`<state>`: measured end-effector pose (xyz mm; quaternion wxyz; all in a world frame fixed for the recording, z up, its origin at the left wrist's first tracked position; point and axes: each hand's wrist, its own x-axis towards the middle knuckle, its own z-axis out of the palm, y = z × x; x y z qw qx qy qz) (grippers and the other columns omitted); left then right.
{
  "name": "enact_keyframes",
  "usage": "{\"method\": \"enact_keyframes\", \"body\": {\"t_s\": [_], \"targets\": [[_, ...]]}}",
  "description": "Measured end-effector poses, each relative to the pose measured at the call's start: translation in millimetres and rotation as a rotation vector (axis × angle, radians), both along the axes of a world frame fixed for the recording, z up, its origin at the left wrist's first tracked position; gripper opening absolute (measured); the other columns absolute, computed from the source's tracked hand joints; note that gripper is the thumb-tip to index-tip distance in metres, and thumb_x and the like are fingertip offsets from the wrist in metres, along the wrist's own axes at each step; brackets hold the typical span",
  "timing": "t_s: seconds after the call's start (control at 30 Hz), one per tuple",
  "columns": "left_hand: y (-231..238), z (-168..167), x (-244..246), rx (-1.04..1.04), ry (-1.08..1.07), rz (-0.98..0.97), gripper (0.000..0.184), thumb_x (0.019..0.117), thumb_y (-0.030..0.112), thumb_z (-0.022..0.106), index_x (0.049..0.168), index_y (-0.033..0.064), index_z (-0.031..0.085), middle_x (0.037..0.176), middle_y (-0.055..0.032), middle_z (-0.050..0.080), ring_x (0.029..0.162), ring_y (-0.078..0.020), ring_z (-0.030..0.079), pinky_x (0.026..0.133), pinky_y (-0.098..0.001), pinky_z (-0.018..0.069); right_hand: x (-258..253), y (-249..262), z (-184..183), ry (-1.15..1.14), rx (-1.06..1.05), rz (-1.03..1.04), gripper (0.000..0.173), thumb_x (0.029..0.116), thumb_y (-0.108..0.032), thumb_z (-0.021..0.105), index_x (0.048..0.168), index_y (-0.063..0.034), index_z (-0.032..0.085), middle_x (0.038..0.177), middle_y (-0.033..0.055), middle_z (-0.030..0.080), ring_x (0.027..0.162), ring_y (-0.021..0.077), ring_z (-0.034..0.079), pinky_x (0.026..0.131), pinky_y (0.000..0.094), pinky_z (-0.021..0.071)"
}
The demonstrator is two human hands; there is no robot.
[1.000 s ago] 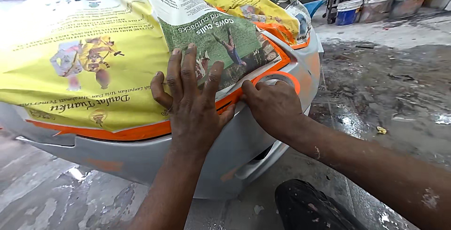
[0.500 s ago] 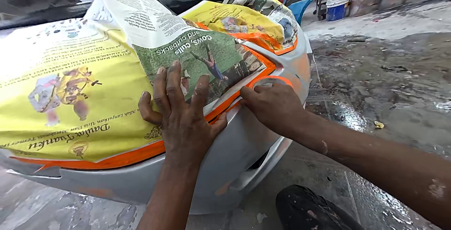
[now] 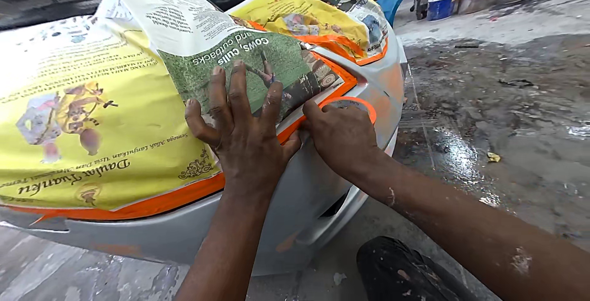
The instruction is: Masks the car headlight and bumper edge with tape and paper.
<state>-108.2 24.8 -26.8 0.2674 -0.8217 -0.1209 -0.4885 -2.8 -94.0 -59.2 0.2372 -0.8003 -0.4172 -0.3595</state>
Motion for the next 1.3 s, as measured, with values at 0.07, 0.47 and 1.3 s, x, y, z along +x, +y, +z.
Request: {"method": "enact_keyframes", "body": {"t_s": [0.07, 0.47, 1.3], "targets": [[-2, 4, 6, 0.000, 0.028, 0.004, 0.081, 0.0625, 0.057, 0.080, 0.138, 0.0330, 0.060, 0.160, -0.0162, 0.040, 0.152, -0.0444, 0.024, 0.115, -0.0735, 0.0099, 1, -2, 3, 0.046, -0.031, 0.010, 0.020, 0.1037, -0.027, 0.057, 0.098, -0.0097, 0.065, 0.065, 0.0081, 0.058, 0.058, 0.0274, 0.064, 0.049, 0.0394, 0.0461], [1, 7, 13, 0.030, 0.083, -0.017, 0.075, 0.0622, 0.055, 0.081, 0.130, 0.0282, 0.064, 0.157, -0.0139, 0.044, 0.151, -0.0421, 0.027, 0.115, -0.0713, 0.0110, 27, -21, 0, -0.019, -0.048, 0.157, 0.020, 0.1024, -0.025, 0.058, 0.096, -0.0090, 0.068, 0.067, 0.0084, 0.057, 0.058, 0.0279, 0.062, 0.049, 0.0405, 0.0473], [-4, 24, 37, -0.070, 0.140, -0.034, 0.073, 0.0767, 0.055, 0.080, 0.143, 0.0356, 0.057, 0.165, -0.0187, 0.031, 0.155, -0.0464, 0.016, 0.116, -0.0755, 0.0075, 79, -120, 110, -0.048, -0.578, -0.188, 0.022, 0.1045, -0.024, 0.056, 0.094, -0.0070, 0.065, 0.070, 0.0170, 0.062, 0.070, 0.0433, 0.066, 0.057, 0.0602, 0.0471]]}}
